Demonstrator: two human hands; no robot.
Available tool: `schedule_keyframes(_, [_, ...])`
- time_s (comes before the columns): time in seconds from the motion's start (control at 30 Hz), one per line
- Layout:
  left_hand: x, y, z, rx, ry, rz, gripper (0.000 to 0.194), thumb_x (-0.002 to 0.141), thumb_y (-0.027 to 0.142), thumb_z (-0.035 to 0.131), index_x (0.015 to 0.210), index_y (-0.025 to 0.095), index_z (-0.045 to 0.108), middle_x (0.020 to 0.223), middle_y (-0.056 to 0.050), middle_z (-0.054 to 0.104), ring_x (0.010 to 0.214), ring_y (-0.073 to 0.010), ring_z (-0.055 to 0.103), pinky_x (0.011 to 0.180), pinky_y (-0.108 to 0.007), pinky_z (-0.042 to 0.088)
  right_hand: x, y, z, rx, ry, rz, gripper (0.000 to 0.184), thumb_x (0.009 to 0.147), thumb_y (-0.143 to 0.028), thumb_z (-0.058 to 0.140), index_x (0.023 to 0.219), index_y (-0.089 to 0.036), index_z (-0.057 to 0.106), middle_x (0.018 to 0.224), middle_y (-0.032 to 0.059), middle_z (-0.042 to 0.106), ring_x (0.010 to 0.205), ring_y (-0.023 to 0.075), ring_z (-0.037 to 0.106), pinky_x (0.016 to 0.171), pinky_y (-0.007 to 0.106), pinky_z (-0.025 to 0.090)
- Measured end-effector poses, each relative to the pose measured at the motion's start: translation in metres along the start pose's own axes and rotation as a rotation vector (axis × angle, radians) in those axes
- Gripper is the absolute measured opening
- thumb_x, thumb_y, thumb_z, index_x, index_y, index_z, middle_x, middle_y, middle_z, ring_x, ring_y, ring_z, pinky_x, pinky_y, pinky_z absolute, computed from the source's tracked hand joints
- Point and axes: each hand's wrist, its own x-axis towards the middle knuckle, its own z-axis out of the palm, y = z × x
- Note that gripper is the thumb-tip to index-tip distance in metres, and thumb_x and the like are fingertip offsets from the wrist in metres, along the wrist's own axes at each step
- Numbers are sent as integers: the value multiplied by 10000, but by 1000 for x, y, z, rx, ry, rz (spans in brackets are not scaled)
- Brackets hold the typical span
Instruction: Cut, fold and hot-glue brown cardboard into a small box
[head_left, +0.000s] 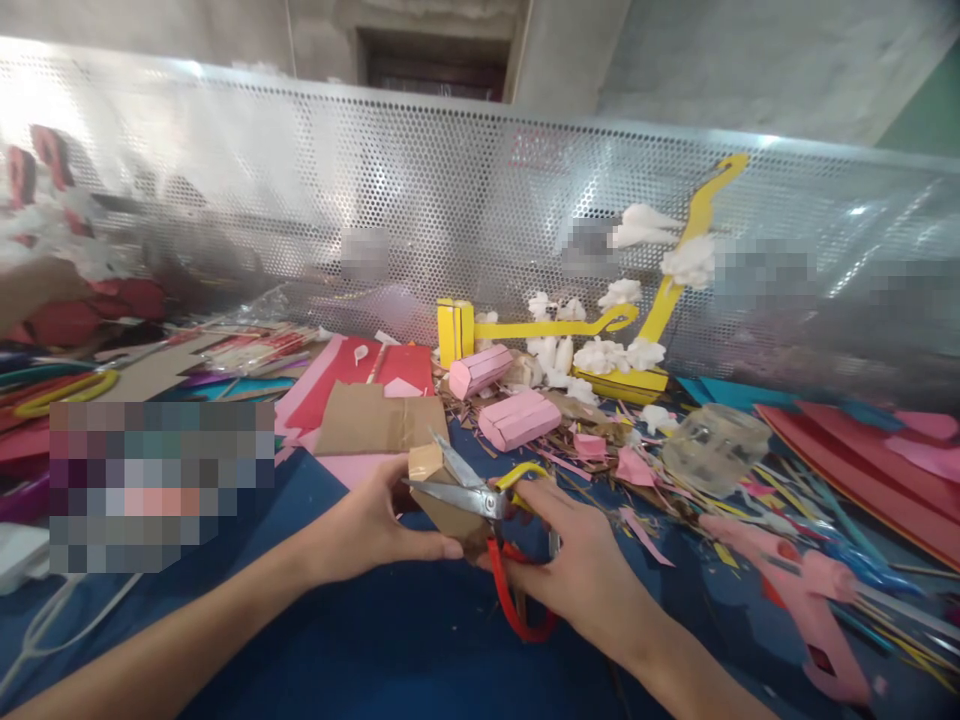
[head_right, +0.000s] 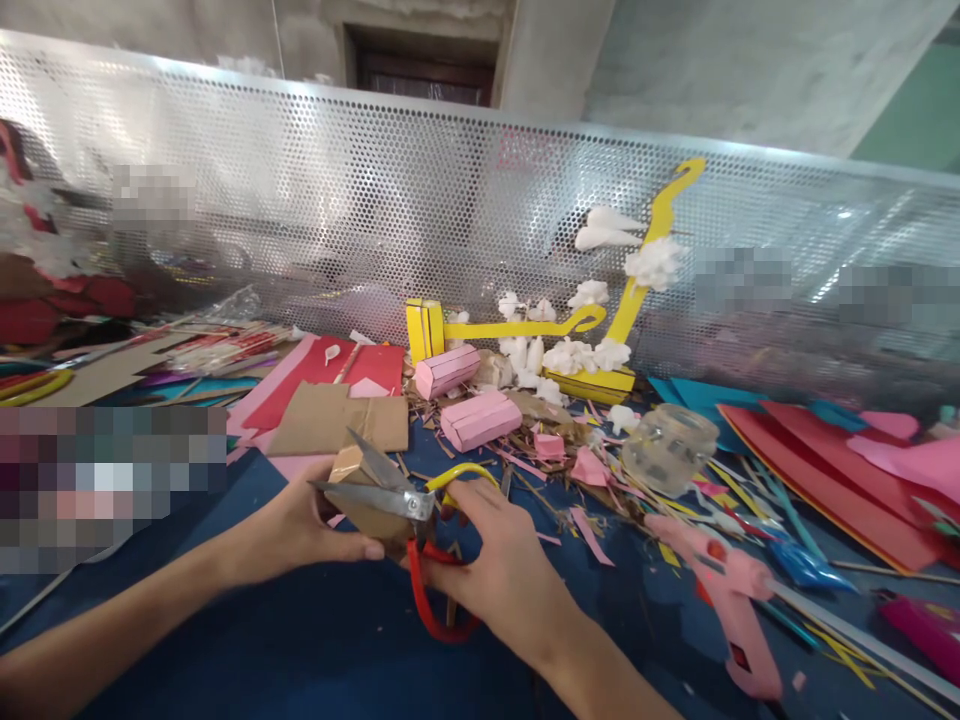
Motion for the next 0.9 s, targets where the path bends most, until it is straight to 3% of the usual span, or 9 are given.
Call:
schedule_keyframes(0.17, [0, 6, 3, -29, -24, 6, 488, 722, 242, 928, 1143, 196, 686, 1146, -82, 802, 1068, -248, 759, 965, -402, 612, -1, 1, 1, -39, 12, 20, 298, 827, -390, 827, 777, -216, 591, 746, -36, 622, 653, 143, 561, 593, 257, 445])
schedule_keyframes(0.5, [0, 2, 0, 24, 14, -17, 510, 695, 241, 935, 1129, 178, 675, 1099, -99, 804, 1010, -267, 768, 896, -403, 617, -4, -1, 0, 12, -19, 104, 270, 808, -352, 829, 708, -211, 622, 659, -46, 631, 586, 129, 518, 532, 243, 412])
schedule_keyframes(0.9, [2, 6, 2, -76, -38, 7, 497, 735, 204, 917, 1166, 194, 670, 1202, -102, 799, 1133, -282, 756, 986, -408, 603, -5, 1, 0, 141, -6, 223, 459, 792, -439, 835, 584, -204, 500, 549, -72, 472, 528, 98, 407, 480, 212, 350])
